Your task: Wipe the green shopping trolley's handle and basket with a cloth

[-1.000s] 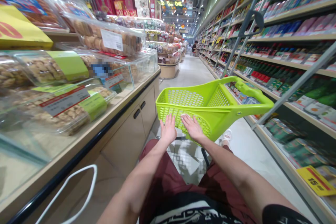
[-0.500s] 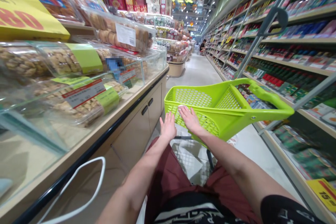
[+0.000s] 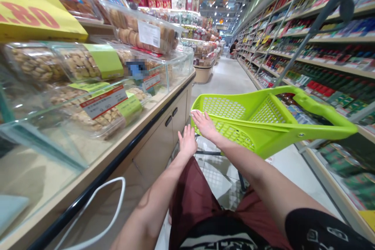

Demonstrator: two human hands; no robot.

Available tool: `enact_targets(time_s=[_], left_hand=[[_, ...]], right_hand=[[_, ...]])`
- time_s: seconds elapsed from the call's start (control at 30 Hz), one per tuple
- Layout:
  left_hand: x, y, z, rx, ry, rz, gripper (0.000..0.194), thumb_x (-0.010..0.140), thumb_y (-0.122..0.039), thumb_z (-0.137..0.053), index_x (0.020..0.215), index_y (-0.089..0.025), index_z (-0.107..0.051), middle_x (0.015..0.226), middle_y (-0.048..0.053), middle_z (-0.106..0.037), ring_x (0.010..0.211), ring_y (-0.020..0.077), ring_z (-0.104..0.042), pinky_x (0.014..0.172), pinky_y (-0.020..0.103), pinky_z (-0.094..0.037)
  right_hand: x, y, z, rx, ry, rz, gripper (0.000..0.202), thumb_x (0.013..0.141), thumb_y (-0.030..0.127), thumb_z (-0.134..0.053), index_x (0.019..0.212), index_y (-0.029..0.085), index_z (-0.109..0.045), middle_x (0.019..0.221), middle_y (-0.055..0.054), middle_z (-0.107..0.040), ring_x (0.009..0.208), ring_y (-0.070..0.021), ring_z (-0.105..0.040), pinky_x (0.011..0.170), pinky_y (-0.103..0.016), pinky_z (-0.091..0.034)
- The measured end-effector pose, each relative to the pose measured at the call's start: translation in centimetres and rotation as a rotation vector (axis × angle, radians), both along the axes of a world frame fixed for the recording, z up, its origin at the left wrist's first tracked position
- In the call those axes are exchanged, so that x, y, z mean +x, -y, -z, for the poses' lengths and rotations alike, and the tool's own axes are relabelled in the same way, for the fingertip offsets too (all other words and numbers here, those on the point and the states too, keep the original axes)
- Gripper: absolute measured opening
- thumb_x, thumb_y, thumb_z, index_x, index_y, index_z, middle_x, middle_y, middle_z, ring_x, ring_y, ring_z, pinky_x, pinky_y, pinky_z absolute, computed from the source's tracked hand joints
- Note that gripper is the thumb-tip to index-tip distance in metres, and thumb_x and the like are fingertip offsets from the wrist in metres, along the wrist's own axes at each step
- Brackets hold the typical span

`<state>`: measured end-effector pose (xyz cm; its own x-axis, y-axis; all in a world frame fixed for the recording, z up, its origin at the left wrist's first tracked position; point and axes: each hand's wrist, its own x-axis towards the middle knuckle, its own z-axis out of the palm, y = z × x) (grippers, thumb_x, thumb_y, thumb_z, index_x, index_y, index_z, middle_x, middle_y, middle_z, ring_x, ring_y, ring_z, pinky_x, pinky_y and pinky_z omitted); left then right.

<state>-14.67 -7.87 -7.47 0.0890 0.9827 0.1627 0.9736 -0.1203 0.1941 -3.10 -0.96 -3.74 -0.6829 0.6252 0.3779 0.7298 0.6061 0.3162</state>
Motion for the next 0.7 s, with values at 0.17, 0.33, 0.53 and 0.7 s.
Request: enact_targets(time_s=[0.17,0.33,0.53,0.7], left_hand=[[-0.5,0.2,0.4,-0.002,-0.004,-0.005,0.069,0.07,-0.022,-0.045,0.134,-0.013,-0.021,0.145,0.01,-0.012,0.133,0.023,-0.009,0.105,0.052,-0.01],[-0.1,0.3,0.6,-0.005,0.0,-0.006,0.068,0.07,-0.02,-0.044,0.134,-0.013,-0.024,0.145,0.01,-0.014,0.133,0.0235,-0.011,0.105,0.053,-0.01],[1.6,0.2,-0.4,0.019,-0.002,0.025,0.068,0.071,-0.023,-0.045,0.134,-0.015,-0.022,0.145,0.009,-0.014,0.133,0.0237,-0.008,0.105,0.052,-0.009],[3.3,0.7,-1.1,0.03,-0.028,0.082,0.069,0.071,-0.024,-0.046,0.135,-0.016,-0.022,0.145,0.009,-0.013,0.133,0.0231,-0.007,0.105,0.052,-0.008]], right_hand=[[1.6,0.9,4.4,-0.084,0.115,0.017,0.04,0.084,0.009,-0.035,0.123,0.009,-0.045,0.128,-0.012,-0.045,0.122,-0.0243,-0.035,0.102,-0.047,-0.025],[3.2,2.5,4.1,-0.091,0.086,-0.008,0.041,0.084,0.01,-0.034,0.124,0.014,-0.044,0.134,-0.009,-0.038,0.125,-0.0235,-0.03,0.102,-0.049,-0.024],[4.5,2.0,-1.0,0.018,-0.062,0.081,0.052,0.082,0.005,-0.03,0.133,0.013,-0.029,0.141,-0.009,-0.024,0.131,-0.0234,-0.016,0.103,-0.052,-0.016],[6.3,3.7,2.2,-0.057,0.022,0.112,0.048,0.082,0.007,-0.033,0.13,0.011,-0.036,0.136,-0.012,-0.035,0.127,-0.0245,-0.027,0.102,-0.051,-0.022]])
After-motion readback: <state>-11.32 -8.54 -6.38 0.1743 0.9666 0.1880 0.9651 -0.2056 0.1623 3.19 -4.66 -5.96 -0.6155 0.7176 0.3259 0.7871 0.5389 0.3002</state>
